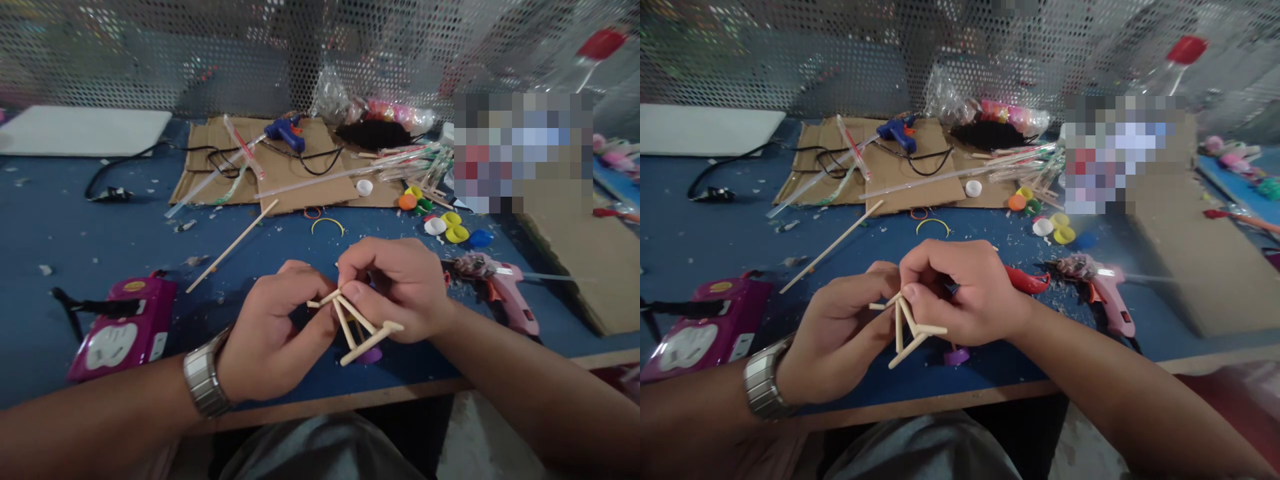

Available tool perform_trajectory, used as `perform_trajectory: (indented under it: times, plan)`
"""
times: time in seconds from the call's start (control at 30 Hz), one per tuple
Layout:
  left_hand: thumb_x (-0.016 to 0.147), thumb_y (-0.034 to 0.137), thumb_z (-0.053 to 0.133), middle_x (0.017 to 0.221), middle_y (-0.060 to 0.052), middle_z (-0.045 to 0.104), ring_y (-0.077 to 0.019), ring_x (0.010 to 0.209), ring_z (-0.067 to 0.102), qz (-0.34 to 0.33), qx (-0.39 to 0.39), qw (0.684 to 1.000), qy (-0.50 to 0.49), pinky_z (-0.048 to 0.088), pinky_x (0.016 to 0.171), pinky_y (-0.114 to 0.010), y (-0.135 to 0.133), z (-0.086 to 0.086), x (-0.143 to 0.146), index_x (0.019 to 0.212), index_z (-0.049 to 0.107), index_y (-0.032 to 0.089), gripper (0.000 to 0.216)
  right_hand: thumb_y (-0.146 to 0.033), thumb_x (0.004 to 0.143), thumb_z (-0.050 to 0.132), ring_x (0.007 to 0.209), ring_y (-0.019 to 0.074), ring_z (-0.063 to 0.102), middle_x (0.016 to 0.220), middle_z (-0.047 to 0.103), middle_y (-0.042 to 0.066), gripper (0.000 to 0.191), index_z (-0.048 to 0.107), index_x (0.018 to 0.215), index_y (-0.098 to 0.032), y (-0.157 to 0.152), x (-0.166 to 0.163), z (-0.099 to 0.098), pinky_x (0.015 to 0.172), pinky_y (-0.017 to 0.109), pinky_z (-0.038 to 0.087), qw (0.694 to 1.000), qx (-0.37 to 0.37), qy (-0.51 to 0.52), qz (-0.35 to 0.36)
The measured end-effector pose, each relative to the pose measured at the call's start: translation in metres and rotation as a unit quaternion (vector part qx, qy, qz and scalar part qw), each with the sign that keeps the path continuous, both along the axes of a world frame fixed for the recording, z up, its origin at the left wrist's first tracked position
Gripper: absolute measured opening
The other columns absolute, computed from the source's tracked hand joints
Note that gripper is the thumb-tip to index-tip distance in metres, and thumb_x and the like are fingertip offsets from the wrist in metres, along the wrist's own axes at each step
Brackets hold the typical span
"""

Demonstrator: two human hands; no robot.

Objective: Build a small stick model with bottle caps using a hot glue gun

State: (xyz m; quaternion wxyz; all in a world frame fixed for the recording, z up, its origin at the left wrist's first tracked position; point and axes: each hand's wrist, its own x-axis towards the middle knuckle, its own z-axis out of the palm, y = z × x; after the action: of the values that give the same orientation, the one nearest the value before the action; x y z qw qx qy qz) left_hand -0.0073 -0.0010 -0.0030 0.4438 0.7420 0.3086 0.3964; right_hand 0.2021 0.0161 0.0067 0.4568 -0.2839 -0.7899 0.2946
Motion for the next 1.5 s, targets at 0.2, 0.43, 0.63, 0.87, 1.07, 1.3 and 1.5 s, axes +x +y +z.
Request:
perform_trajectory:
  times: [0.2,0.43,0.63,0.87,1.07,1.3,1.5]
  plan:
    - [0.112,0.023,0.058,0.069,0.004,0.058,-0.0115,0.066,0.051,-0.046,-0.002,0.999,-0.017,0.044,0.08,-0.029,0.0,0.002,0.0,0.079,0.062,0.019,0.034,-0.016,0.096,0.065,0.054,0.0069,0.05,0.067,0.059,-0.007,0.013,0.061,0.084,-0.019,0.0,-0.002,-0.001,0.053,0.02,0.042,0.989,-0.116,0.068,0.061]
    - [0.115,0.028,0.053,0.066,0.002,0.057,-0.013,0.064,0.049,-0.067,-0.009,0.997,-0.021,0.044,0.078,-0.031,0.001,0.002,-0.001,0.077,0.061,0.019,0.04,-0.025,0.105,0.063,0.057,0.0089,0.046,0.072,0.056,-0.005,0.018,0.059,0.088,-0.02,0.0,-0.005,-0.009,0.051,0.021,0.039,0.954,-0.241,0.145,0.105]
    - [0.115,0.038,0.059,0.07,-0.003,0.068,-0.0144,0.068,0.058,-0.115,-0.05,0.988,-0.086,0.048,0.076,-0.03,-0.002,-0.004,0.0,0.09,0.076,0.016,0.038,-0.018,0.103,0.055,0.052,0.0103,0.043,0.068,0.052,-0.005,0.017,0.057,0.087,-0.022,0.012,-0.002,-0.014,0.046,0.022,0.034,0.903,-0.309,0.294,0.055]
    - [0.114,0.028,0.062,0.089,-0.007,0.081,-0.0156,0.081,0.071,-0.095,-0.036,0.99,-0.095,0.058,0.082,-0.028,-0.003,-0.003,0.0,0.107,0.082,0.016,0.024,-0.027,0.112,0.053,0.056,0.0114,0.043,0.068,0.052,-0.004,0.031,0.056,0.081,-0.022,0.007,-0.005,-0.02,0.048,0.024,0.035,0.928,-0.269,0.25,0.059]
    - [0.109,0.016,0.065,0.097,-0.006,0.084,-0.0109,0.076,0.069,-0.101,-0.031,0.989,-0.1,0.055,0.071,-0.021,-0.003,-0.003,-0.001,0.112,0.081,0.015,0.017,-0.034,0.107,0.075,0.063,0.0105,0.051,0.079,0.06,-0.003,0.013,0.071,0.109,-0.021,0.005,-0.002,-0.019,0.053,0.023,0.041,0.953,-0.218,0.207,0.038]
    - [0.11,0.019,0.064,0.077,0.002,0.067,-0.0083,0.071,0.059,-0.082,-0.028,0.993,-0.079,0.051,0.07,-0.018,-0.001,-0.001,0.001,0.087,0.07,0.016,0.024,-0.027,0.097,0.079,0.065,0.013,0.059,0.074,0.069,0.001,0.01,0.078,0.093,-0.018,-0.001,0.001,-0.01,0.057,0.026,0.046,0.977,-0.124,0.151,0.084]
    - [0.113,0.026,0.063,0.072,0.003,0.061,-0.0074,0.066,0.053,-0.07,-0.018,0.995,-0.068,0.047,0.066,-0.017,0.0,-0.005,0.002,0.084,0.067,0.015,0.032,-0.021,0.094,0.079,0.061,0.0123,0.06,0.071,0.07,0.0,0.006,0.077,0.089,-0.019,0.001,0.001,-0.011,0.054,0.024,0.046,0.983,-0.114,0.127,0.069]
